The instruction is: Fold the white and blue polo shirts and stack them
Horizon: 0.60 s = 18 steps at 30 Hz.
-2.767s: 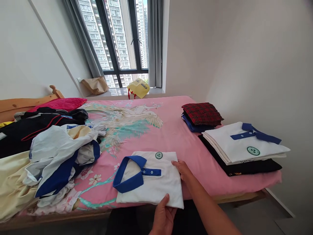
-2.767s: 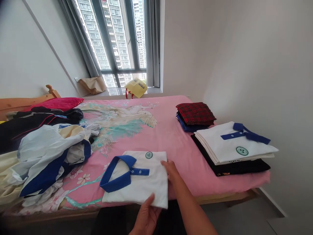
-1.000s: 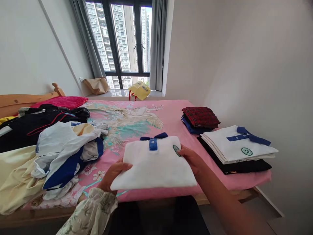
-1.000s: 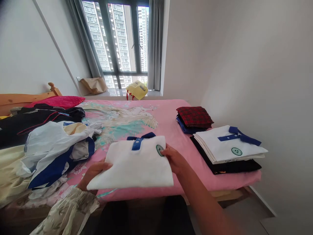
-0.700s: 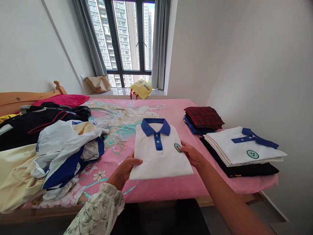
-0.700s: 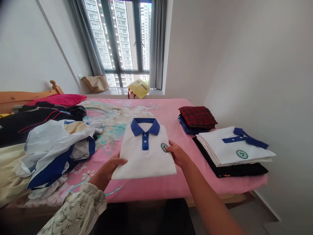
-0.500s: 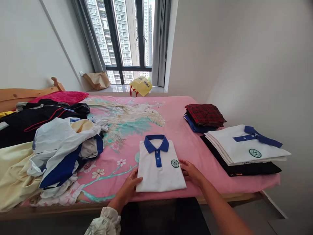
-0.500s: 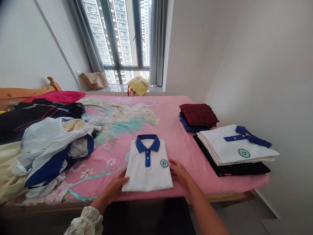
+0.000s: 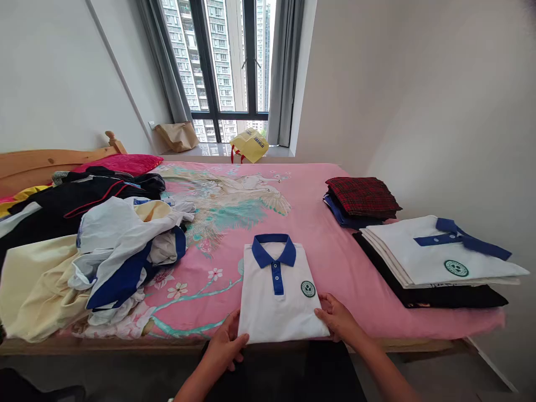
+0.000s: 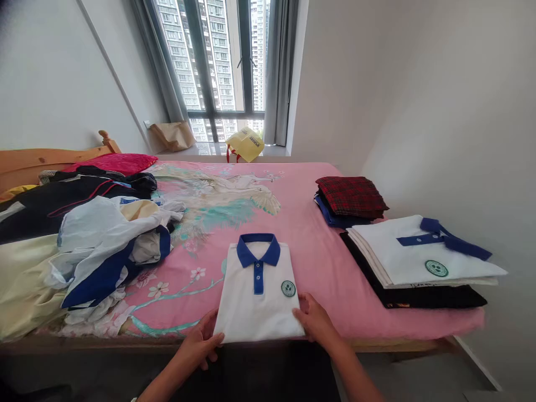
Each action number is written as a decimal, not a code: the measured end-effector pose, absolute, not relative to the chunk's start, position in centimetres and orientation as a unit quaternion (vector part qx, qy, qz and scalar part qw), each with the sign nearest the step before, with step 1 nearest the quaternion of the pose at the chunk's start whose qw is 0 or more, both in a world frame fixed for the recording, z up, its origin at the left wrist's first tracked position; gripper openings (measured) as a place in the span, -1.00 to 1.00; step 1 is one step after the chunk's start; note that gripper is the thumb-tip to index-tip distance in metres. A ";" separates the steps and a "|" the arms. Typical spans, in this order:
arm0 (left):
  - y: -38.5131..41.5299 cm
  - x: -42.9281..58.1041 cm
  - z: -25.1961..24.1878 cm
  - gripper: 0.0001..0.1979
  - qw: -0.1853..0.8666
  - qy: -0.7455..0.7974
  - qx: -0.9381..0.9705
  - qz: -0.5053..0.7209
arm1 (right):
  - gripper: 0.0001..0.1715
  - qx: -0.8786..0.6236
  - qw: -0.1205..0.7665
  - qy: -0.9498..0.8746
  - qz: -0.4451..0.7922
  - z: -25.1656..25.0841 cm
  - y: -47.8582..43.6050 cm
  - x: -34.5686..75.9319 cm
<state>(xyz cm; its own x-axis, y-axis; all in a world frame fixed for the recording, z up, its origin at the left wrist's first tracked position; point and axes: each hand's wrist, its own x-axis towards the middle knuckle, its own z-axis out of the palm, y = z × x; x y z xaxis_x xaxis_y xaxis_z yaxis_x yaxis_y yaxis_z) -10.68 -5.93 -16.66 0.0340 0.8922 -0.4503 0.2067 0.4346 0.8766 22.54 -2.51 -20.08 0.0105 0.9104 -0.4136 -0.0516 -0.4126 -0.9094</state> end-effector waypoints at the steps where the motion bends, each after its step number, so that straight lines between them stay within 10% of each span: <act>1: -5.6 -11.0 -16.3 -0.30 0.555 0.632 0.450 0.300 | -0.55 -0.599 0.394 -0.382 0.584 -20.0 -2.6 22.7; 6: -1.0 -11.1 -14.6 -0.62 0.521 0.626 0.449 0.368 | -0.73 -0.620 0.415 -0.411 0.524 -18.2 0.0 21.7; 18: 6.3 -10.8 -14.0 -0.57 0.560 0.631 0.435 0.315 | -0.65 -0.628 0.418 -0.360 0.549 -17.7 6.4 20.9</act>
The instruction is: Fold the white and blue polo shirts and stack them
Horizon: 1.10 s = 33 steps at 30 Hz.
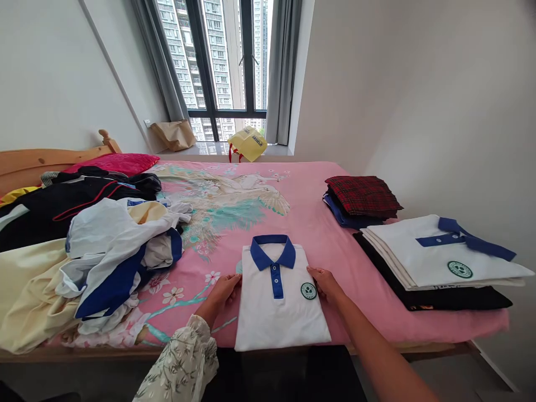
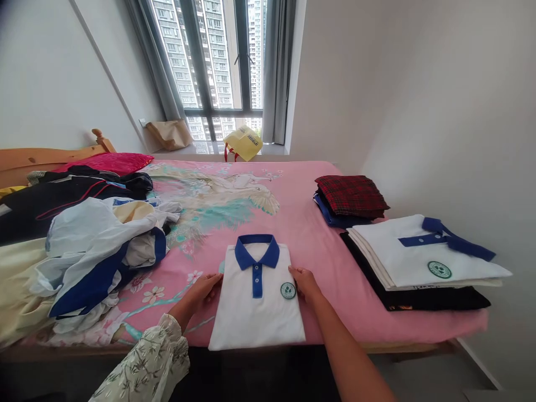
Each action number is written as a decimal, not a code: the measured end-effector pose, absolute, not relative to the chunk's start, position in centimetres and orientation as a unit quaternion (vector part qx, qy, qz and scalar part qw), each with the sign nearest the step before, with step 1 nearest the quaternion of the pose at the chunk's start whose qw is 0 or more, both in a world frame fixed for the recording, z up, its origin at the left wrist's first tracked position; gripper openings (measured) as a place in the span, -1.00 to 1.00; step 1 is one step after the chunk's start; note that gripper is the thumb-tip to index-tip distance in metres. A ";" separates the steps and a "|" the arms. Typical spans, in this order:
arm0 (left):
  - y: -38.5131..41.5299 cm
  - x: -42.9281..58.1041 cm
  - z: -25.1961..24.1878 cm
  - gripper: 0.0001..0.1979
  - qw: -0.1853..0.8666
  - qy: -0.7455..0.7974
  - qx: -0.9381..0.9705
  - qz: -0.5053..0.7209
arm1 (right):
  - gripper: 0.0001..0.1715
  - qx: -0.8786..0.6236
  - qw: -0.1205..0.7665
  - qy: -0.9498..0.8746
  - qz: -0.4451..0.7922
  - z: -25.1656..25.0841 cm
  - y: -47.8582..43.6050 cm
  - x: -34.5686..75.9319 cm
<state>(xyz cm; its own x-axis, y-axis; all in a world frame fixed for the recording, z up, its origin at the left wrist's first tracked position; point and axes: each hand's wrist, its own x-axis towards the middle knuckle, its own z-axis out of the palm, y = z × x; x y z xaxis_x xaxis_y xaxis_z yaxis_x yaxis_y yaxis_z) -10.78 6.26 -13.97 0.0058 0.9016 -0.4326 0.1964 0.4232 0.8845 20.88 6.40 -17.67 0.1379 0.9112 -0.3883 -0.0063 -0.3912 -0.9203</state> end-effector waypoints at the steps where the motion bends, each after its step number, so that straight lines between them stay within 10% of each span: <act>1: 6.4 -11.0 -14.0 -0.56 0.564 0.629 0.437 0.308 | -0.65 -0.624 0.418 -0.358 0.555 -17.7 6.5 21.0; 33: 7.6 -12.2 -15.9 -0.59 0.598 0.602 0.440 0.295 | -0.71 -0.607 0.437 -0.379 0.545 -19.9 6.4 21.8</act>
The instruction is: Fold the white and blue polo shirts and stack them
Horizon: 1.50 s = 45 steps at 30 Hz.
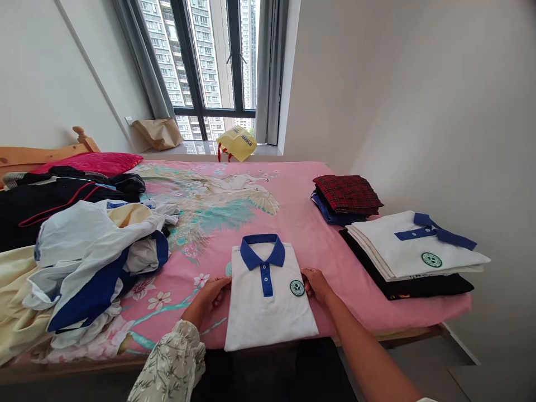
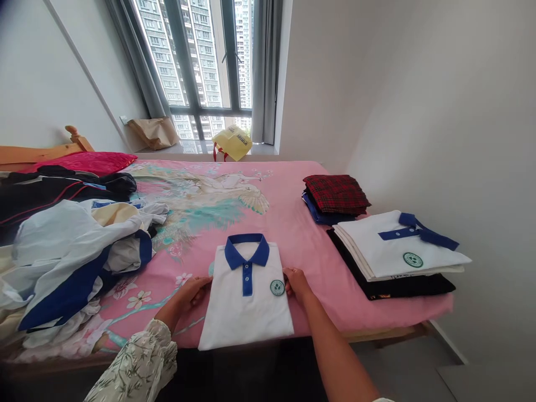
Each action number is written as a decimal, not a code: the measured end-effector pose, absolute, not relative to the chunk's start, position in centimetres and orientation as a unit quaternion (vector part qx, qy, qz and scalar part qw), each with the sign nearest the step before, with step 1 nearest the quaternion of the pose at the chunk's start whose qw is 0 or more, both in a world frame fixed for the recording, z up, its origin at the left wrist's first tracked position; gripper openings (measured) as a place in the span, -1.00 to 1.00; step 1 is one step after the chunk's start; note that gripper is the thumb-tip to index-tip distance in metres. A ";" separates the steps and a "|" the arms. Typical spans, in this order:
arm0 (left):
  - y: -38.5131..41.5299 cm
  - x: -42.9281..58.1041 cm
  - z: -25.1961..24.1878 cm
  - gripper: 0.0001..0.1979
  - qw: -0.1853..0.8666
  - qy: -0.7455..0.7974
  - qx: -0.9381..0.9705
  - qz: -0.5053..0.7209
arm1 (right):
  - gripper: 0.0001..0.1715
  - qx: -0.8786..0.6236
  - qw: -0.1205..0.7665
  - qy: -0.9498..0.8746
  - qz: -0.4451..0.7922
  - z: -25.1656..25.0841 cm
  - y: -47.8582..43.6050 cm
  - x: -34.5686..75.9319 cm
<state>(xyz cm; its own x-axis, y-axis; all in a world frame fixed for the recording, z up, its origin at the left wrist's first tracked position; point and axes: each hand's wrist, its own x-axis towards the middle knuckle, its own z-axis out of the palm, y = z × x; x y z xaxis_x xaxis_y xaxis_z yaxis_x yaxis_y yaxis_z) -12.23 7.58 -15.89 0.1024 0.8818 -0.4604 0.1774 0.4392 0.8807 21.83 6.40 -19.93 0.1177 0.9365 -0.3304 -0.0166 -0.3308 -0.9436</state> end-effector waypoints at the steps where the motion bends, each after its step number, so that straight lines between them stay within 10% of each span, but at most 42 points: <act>1: 7.7 -12.4 -15.9 -0.59 0.604 0.599 0.439 0.290 | -0.72 -0.606 0.437 -0.382 0.544 -19.9 6.3 21.8; 45: 3.8 -11.7 -16.1 -0.55 0.552 0.662 0.421 0.283 | -0.64 -0.602 0.416 -0.378 0.567 -20.2 2.8 21.8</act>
<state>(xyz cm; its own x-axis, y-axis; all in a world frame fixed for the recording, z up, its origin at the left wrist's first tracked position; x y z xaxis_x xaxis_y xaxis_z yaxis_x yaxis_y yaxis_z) -11.68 3.78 -16.07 -0.0356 0.8699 -0.4919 0.2454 0.4847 0.8395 21.76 2.77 -20.18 0.0706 0.9267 -0.3692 -0.0170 -0.3690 -0.9293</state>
